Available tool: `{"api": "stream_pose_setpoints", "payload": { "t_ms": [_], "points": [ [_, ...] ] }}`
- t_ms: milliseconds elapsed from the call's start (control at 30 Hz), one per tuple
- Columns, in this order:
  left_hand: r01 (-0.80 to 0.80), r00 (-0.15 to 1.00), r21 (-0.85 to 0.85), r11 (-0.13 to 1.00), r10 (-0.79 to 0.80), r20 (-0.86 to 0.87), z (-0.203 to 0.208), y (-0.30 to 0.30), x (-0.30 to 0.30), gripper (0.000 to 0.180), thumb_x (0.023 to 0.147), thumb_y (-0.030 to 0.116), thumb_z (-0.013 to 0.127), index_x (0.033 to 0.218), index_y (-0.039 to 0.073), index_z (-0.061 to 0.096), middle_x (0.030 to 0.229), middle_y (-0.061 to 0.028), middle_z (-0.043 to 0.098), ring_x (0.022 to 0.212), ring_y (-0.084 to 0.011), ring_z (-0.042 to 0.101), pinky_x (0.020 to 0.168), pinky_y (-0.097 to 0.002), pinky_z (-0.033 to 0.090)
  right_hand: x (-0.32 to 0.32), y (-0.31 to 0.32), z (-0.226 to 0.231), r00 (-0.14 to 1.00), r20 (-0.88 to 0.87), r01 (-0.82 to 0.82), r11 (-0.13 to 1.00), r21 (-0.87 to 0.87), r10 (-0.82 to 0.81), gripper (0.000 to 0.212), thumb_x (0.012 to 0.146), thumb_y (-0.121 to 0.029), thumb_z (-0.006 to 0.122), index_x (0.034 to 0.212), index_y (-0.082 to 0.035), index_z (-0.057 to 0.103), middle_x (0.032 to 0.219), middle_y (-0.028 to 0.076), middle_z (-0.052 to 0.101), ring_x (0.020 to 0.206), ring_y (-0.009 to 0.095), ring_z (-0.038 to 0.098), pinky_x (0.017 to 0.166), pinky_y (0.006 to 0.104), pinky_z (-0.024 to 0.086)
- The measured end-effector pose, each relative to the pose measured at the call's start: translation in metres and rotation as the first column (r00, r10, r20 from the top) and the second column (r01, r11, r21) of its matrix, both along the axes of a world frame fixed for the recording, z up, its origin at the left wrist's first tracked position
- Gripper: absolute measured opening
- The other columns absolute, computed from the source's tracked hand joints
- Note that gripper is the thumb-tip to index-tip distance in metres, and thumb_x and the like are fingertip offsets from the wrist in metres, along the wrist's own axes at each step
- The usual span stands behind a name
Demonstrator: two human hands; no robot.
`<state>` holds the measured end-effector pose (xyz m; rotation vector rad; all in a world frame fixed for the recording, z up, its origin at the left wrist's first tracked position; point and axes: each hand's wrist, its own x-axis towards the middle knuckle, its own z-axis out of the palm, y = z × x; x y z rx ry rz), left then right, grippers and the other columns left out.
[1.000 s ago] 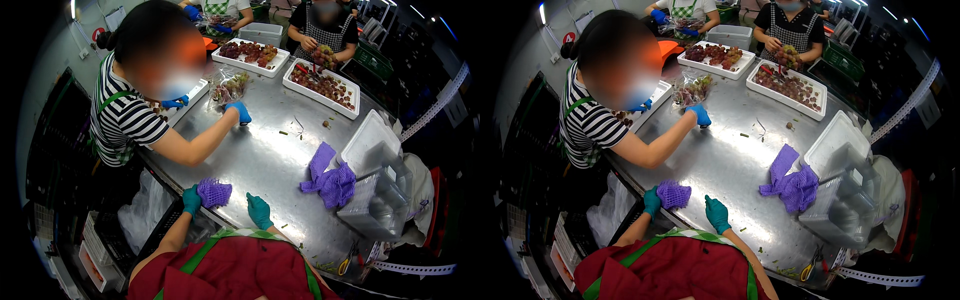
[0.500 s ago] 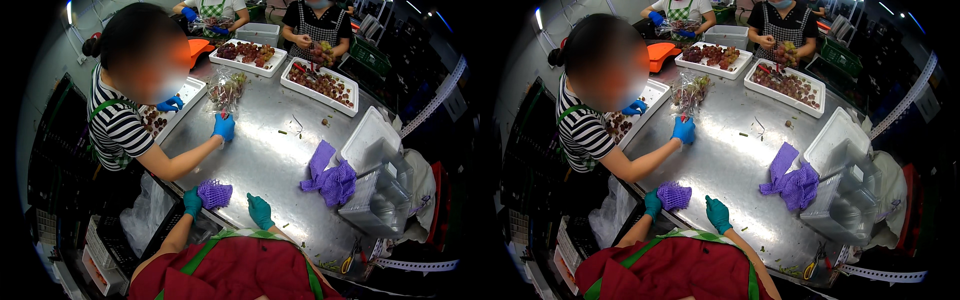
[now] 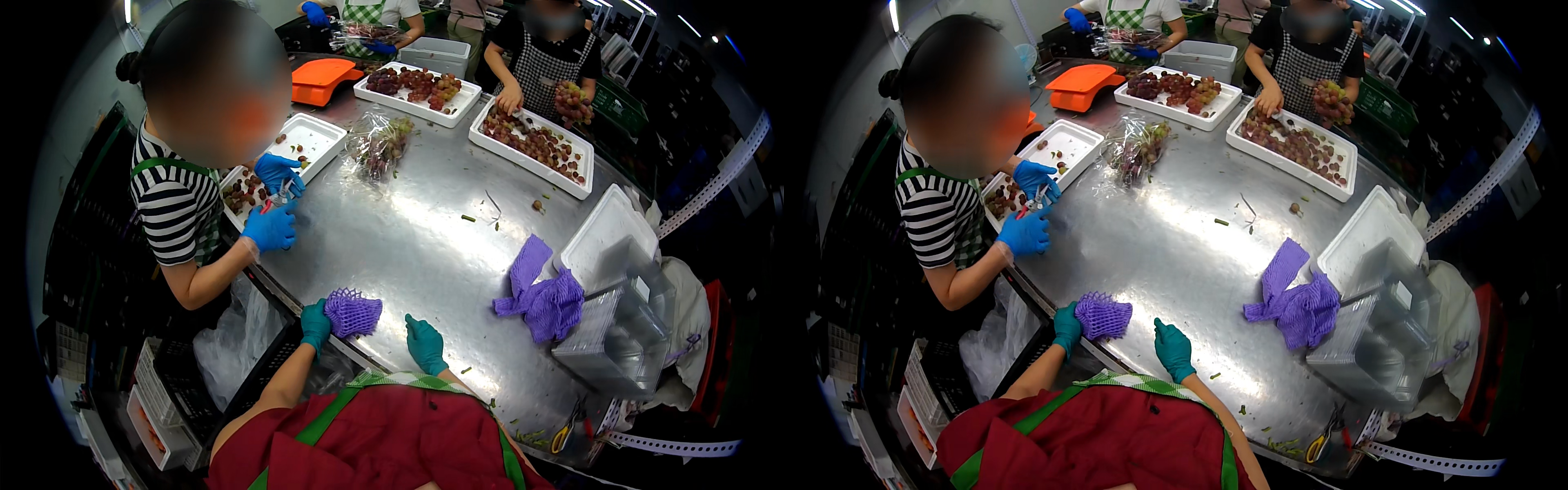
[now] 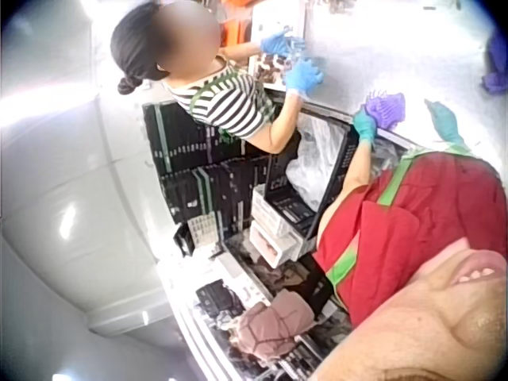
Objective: The person prepares purple foam mesh, places a bag of grapes into the mesh, then places the grapes into a plastic container and closes it before setting it aside on a shelf.
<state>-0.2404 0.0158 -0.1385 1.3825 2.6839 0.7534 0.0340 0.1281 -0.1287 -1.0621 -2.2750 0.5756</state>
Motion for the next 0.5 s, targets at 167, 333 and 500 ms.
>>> {"api": "stream_pose_setpoints", "payload": {
  "t_ms": [167,333,500],
  "points": [
    [0.002,1.0,0.022,1.0,-0.001,-0.029,-0.0008,0.0006,0.0011,0.013,0.072,0.009,0.052,0.083,0.009,0.059,0.069,-0.019,0.058,0.068,-0.0392,0.055,0.062,-0.0467,0.043,-0.0001,0.0005,-0.0009,1.0,-0.009,0.002,0.999,0.032,-0.002,0.023,0.08,-0.018,0.058,0.103,-0.018,0.06,0.069,0.007,0.053,0.058,0.026,0.054,0.051,0.0387,0.043],
    [0.006,1.0,0.001,1.0,-0.006,-0.007,0.0006,0.001,0.0011,0.013,0.072,0.01,0.052,0.083,0.009,0.058,0.068,-0.019,0.058,0.067,-0.0387,0.056,0.062,-0.0466,0.043,0.0001,-0.0004,0.0001,1.0,-0.021,0.0,1.0,0.025,0.001,0.023,0.08,-0.017,0.058,0.103,-0.018,0.06,0.068,0.006,0.053,0.058,0.026,0.053,0.05,0.0386,0.042],
    [0.001,1.0,0.012,1.0,0.0,-0.017,0.0003,-0.0003,0.0015,0.011,0.071,0.01,0.053,0.081,0.009,0.058,0.066,-0.0191,0.057,0.065,-0.0382,0.056,0.06,-0.0465,0.043,0.0005,-0.0009,-0.0004,1.0,-0.007,-0.002,1.0,0.014,0.002,0.023,0.08,-0.017,0.058,0.103,-0.018,0.06,0.069,0.007,0.054,0.058,0.026,0.054,0.051,0.0384,0.043]
  ]
}}
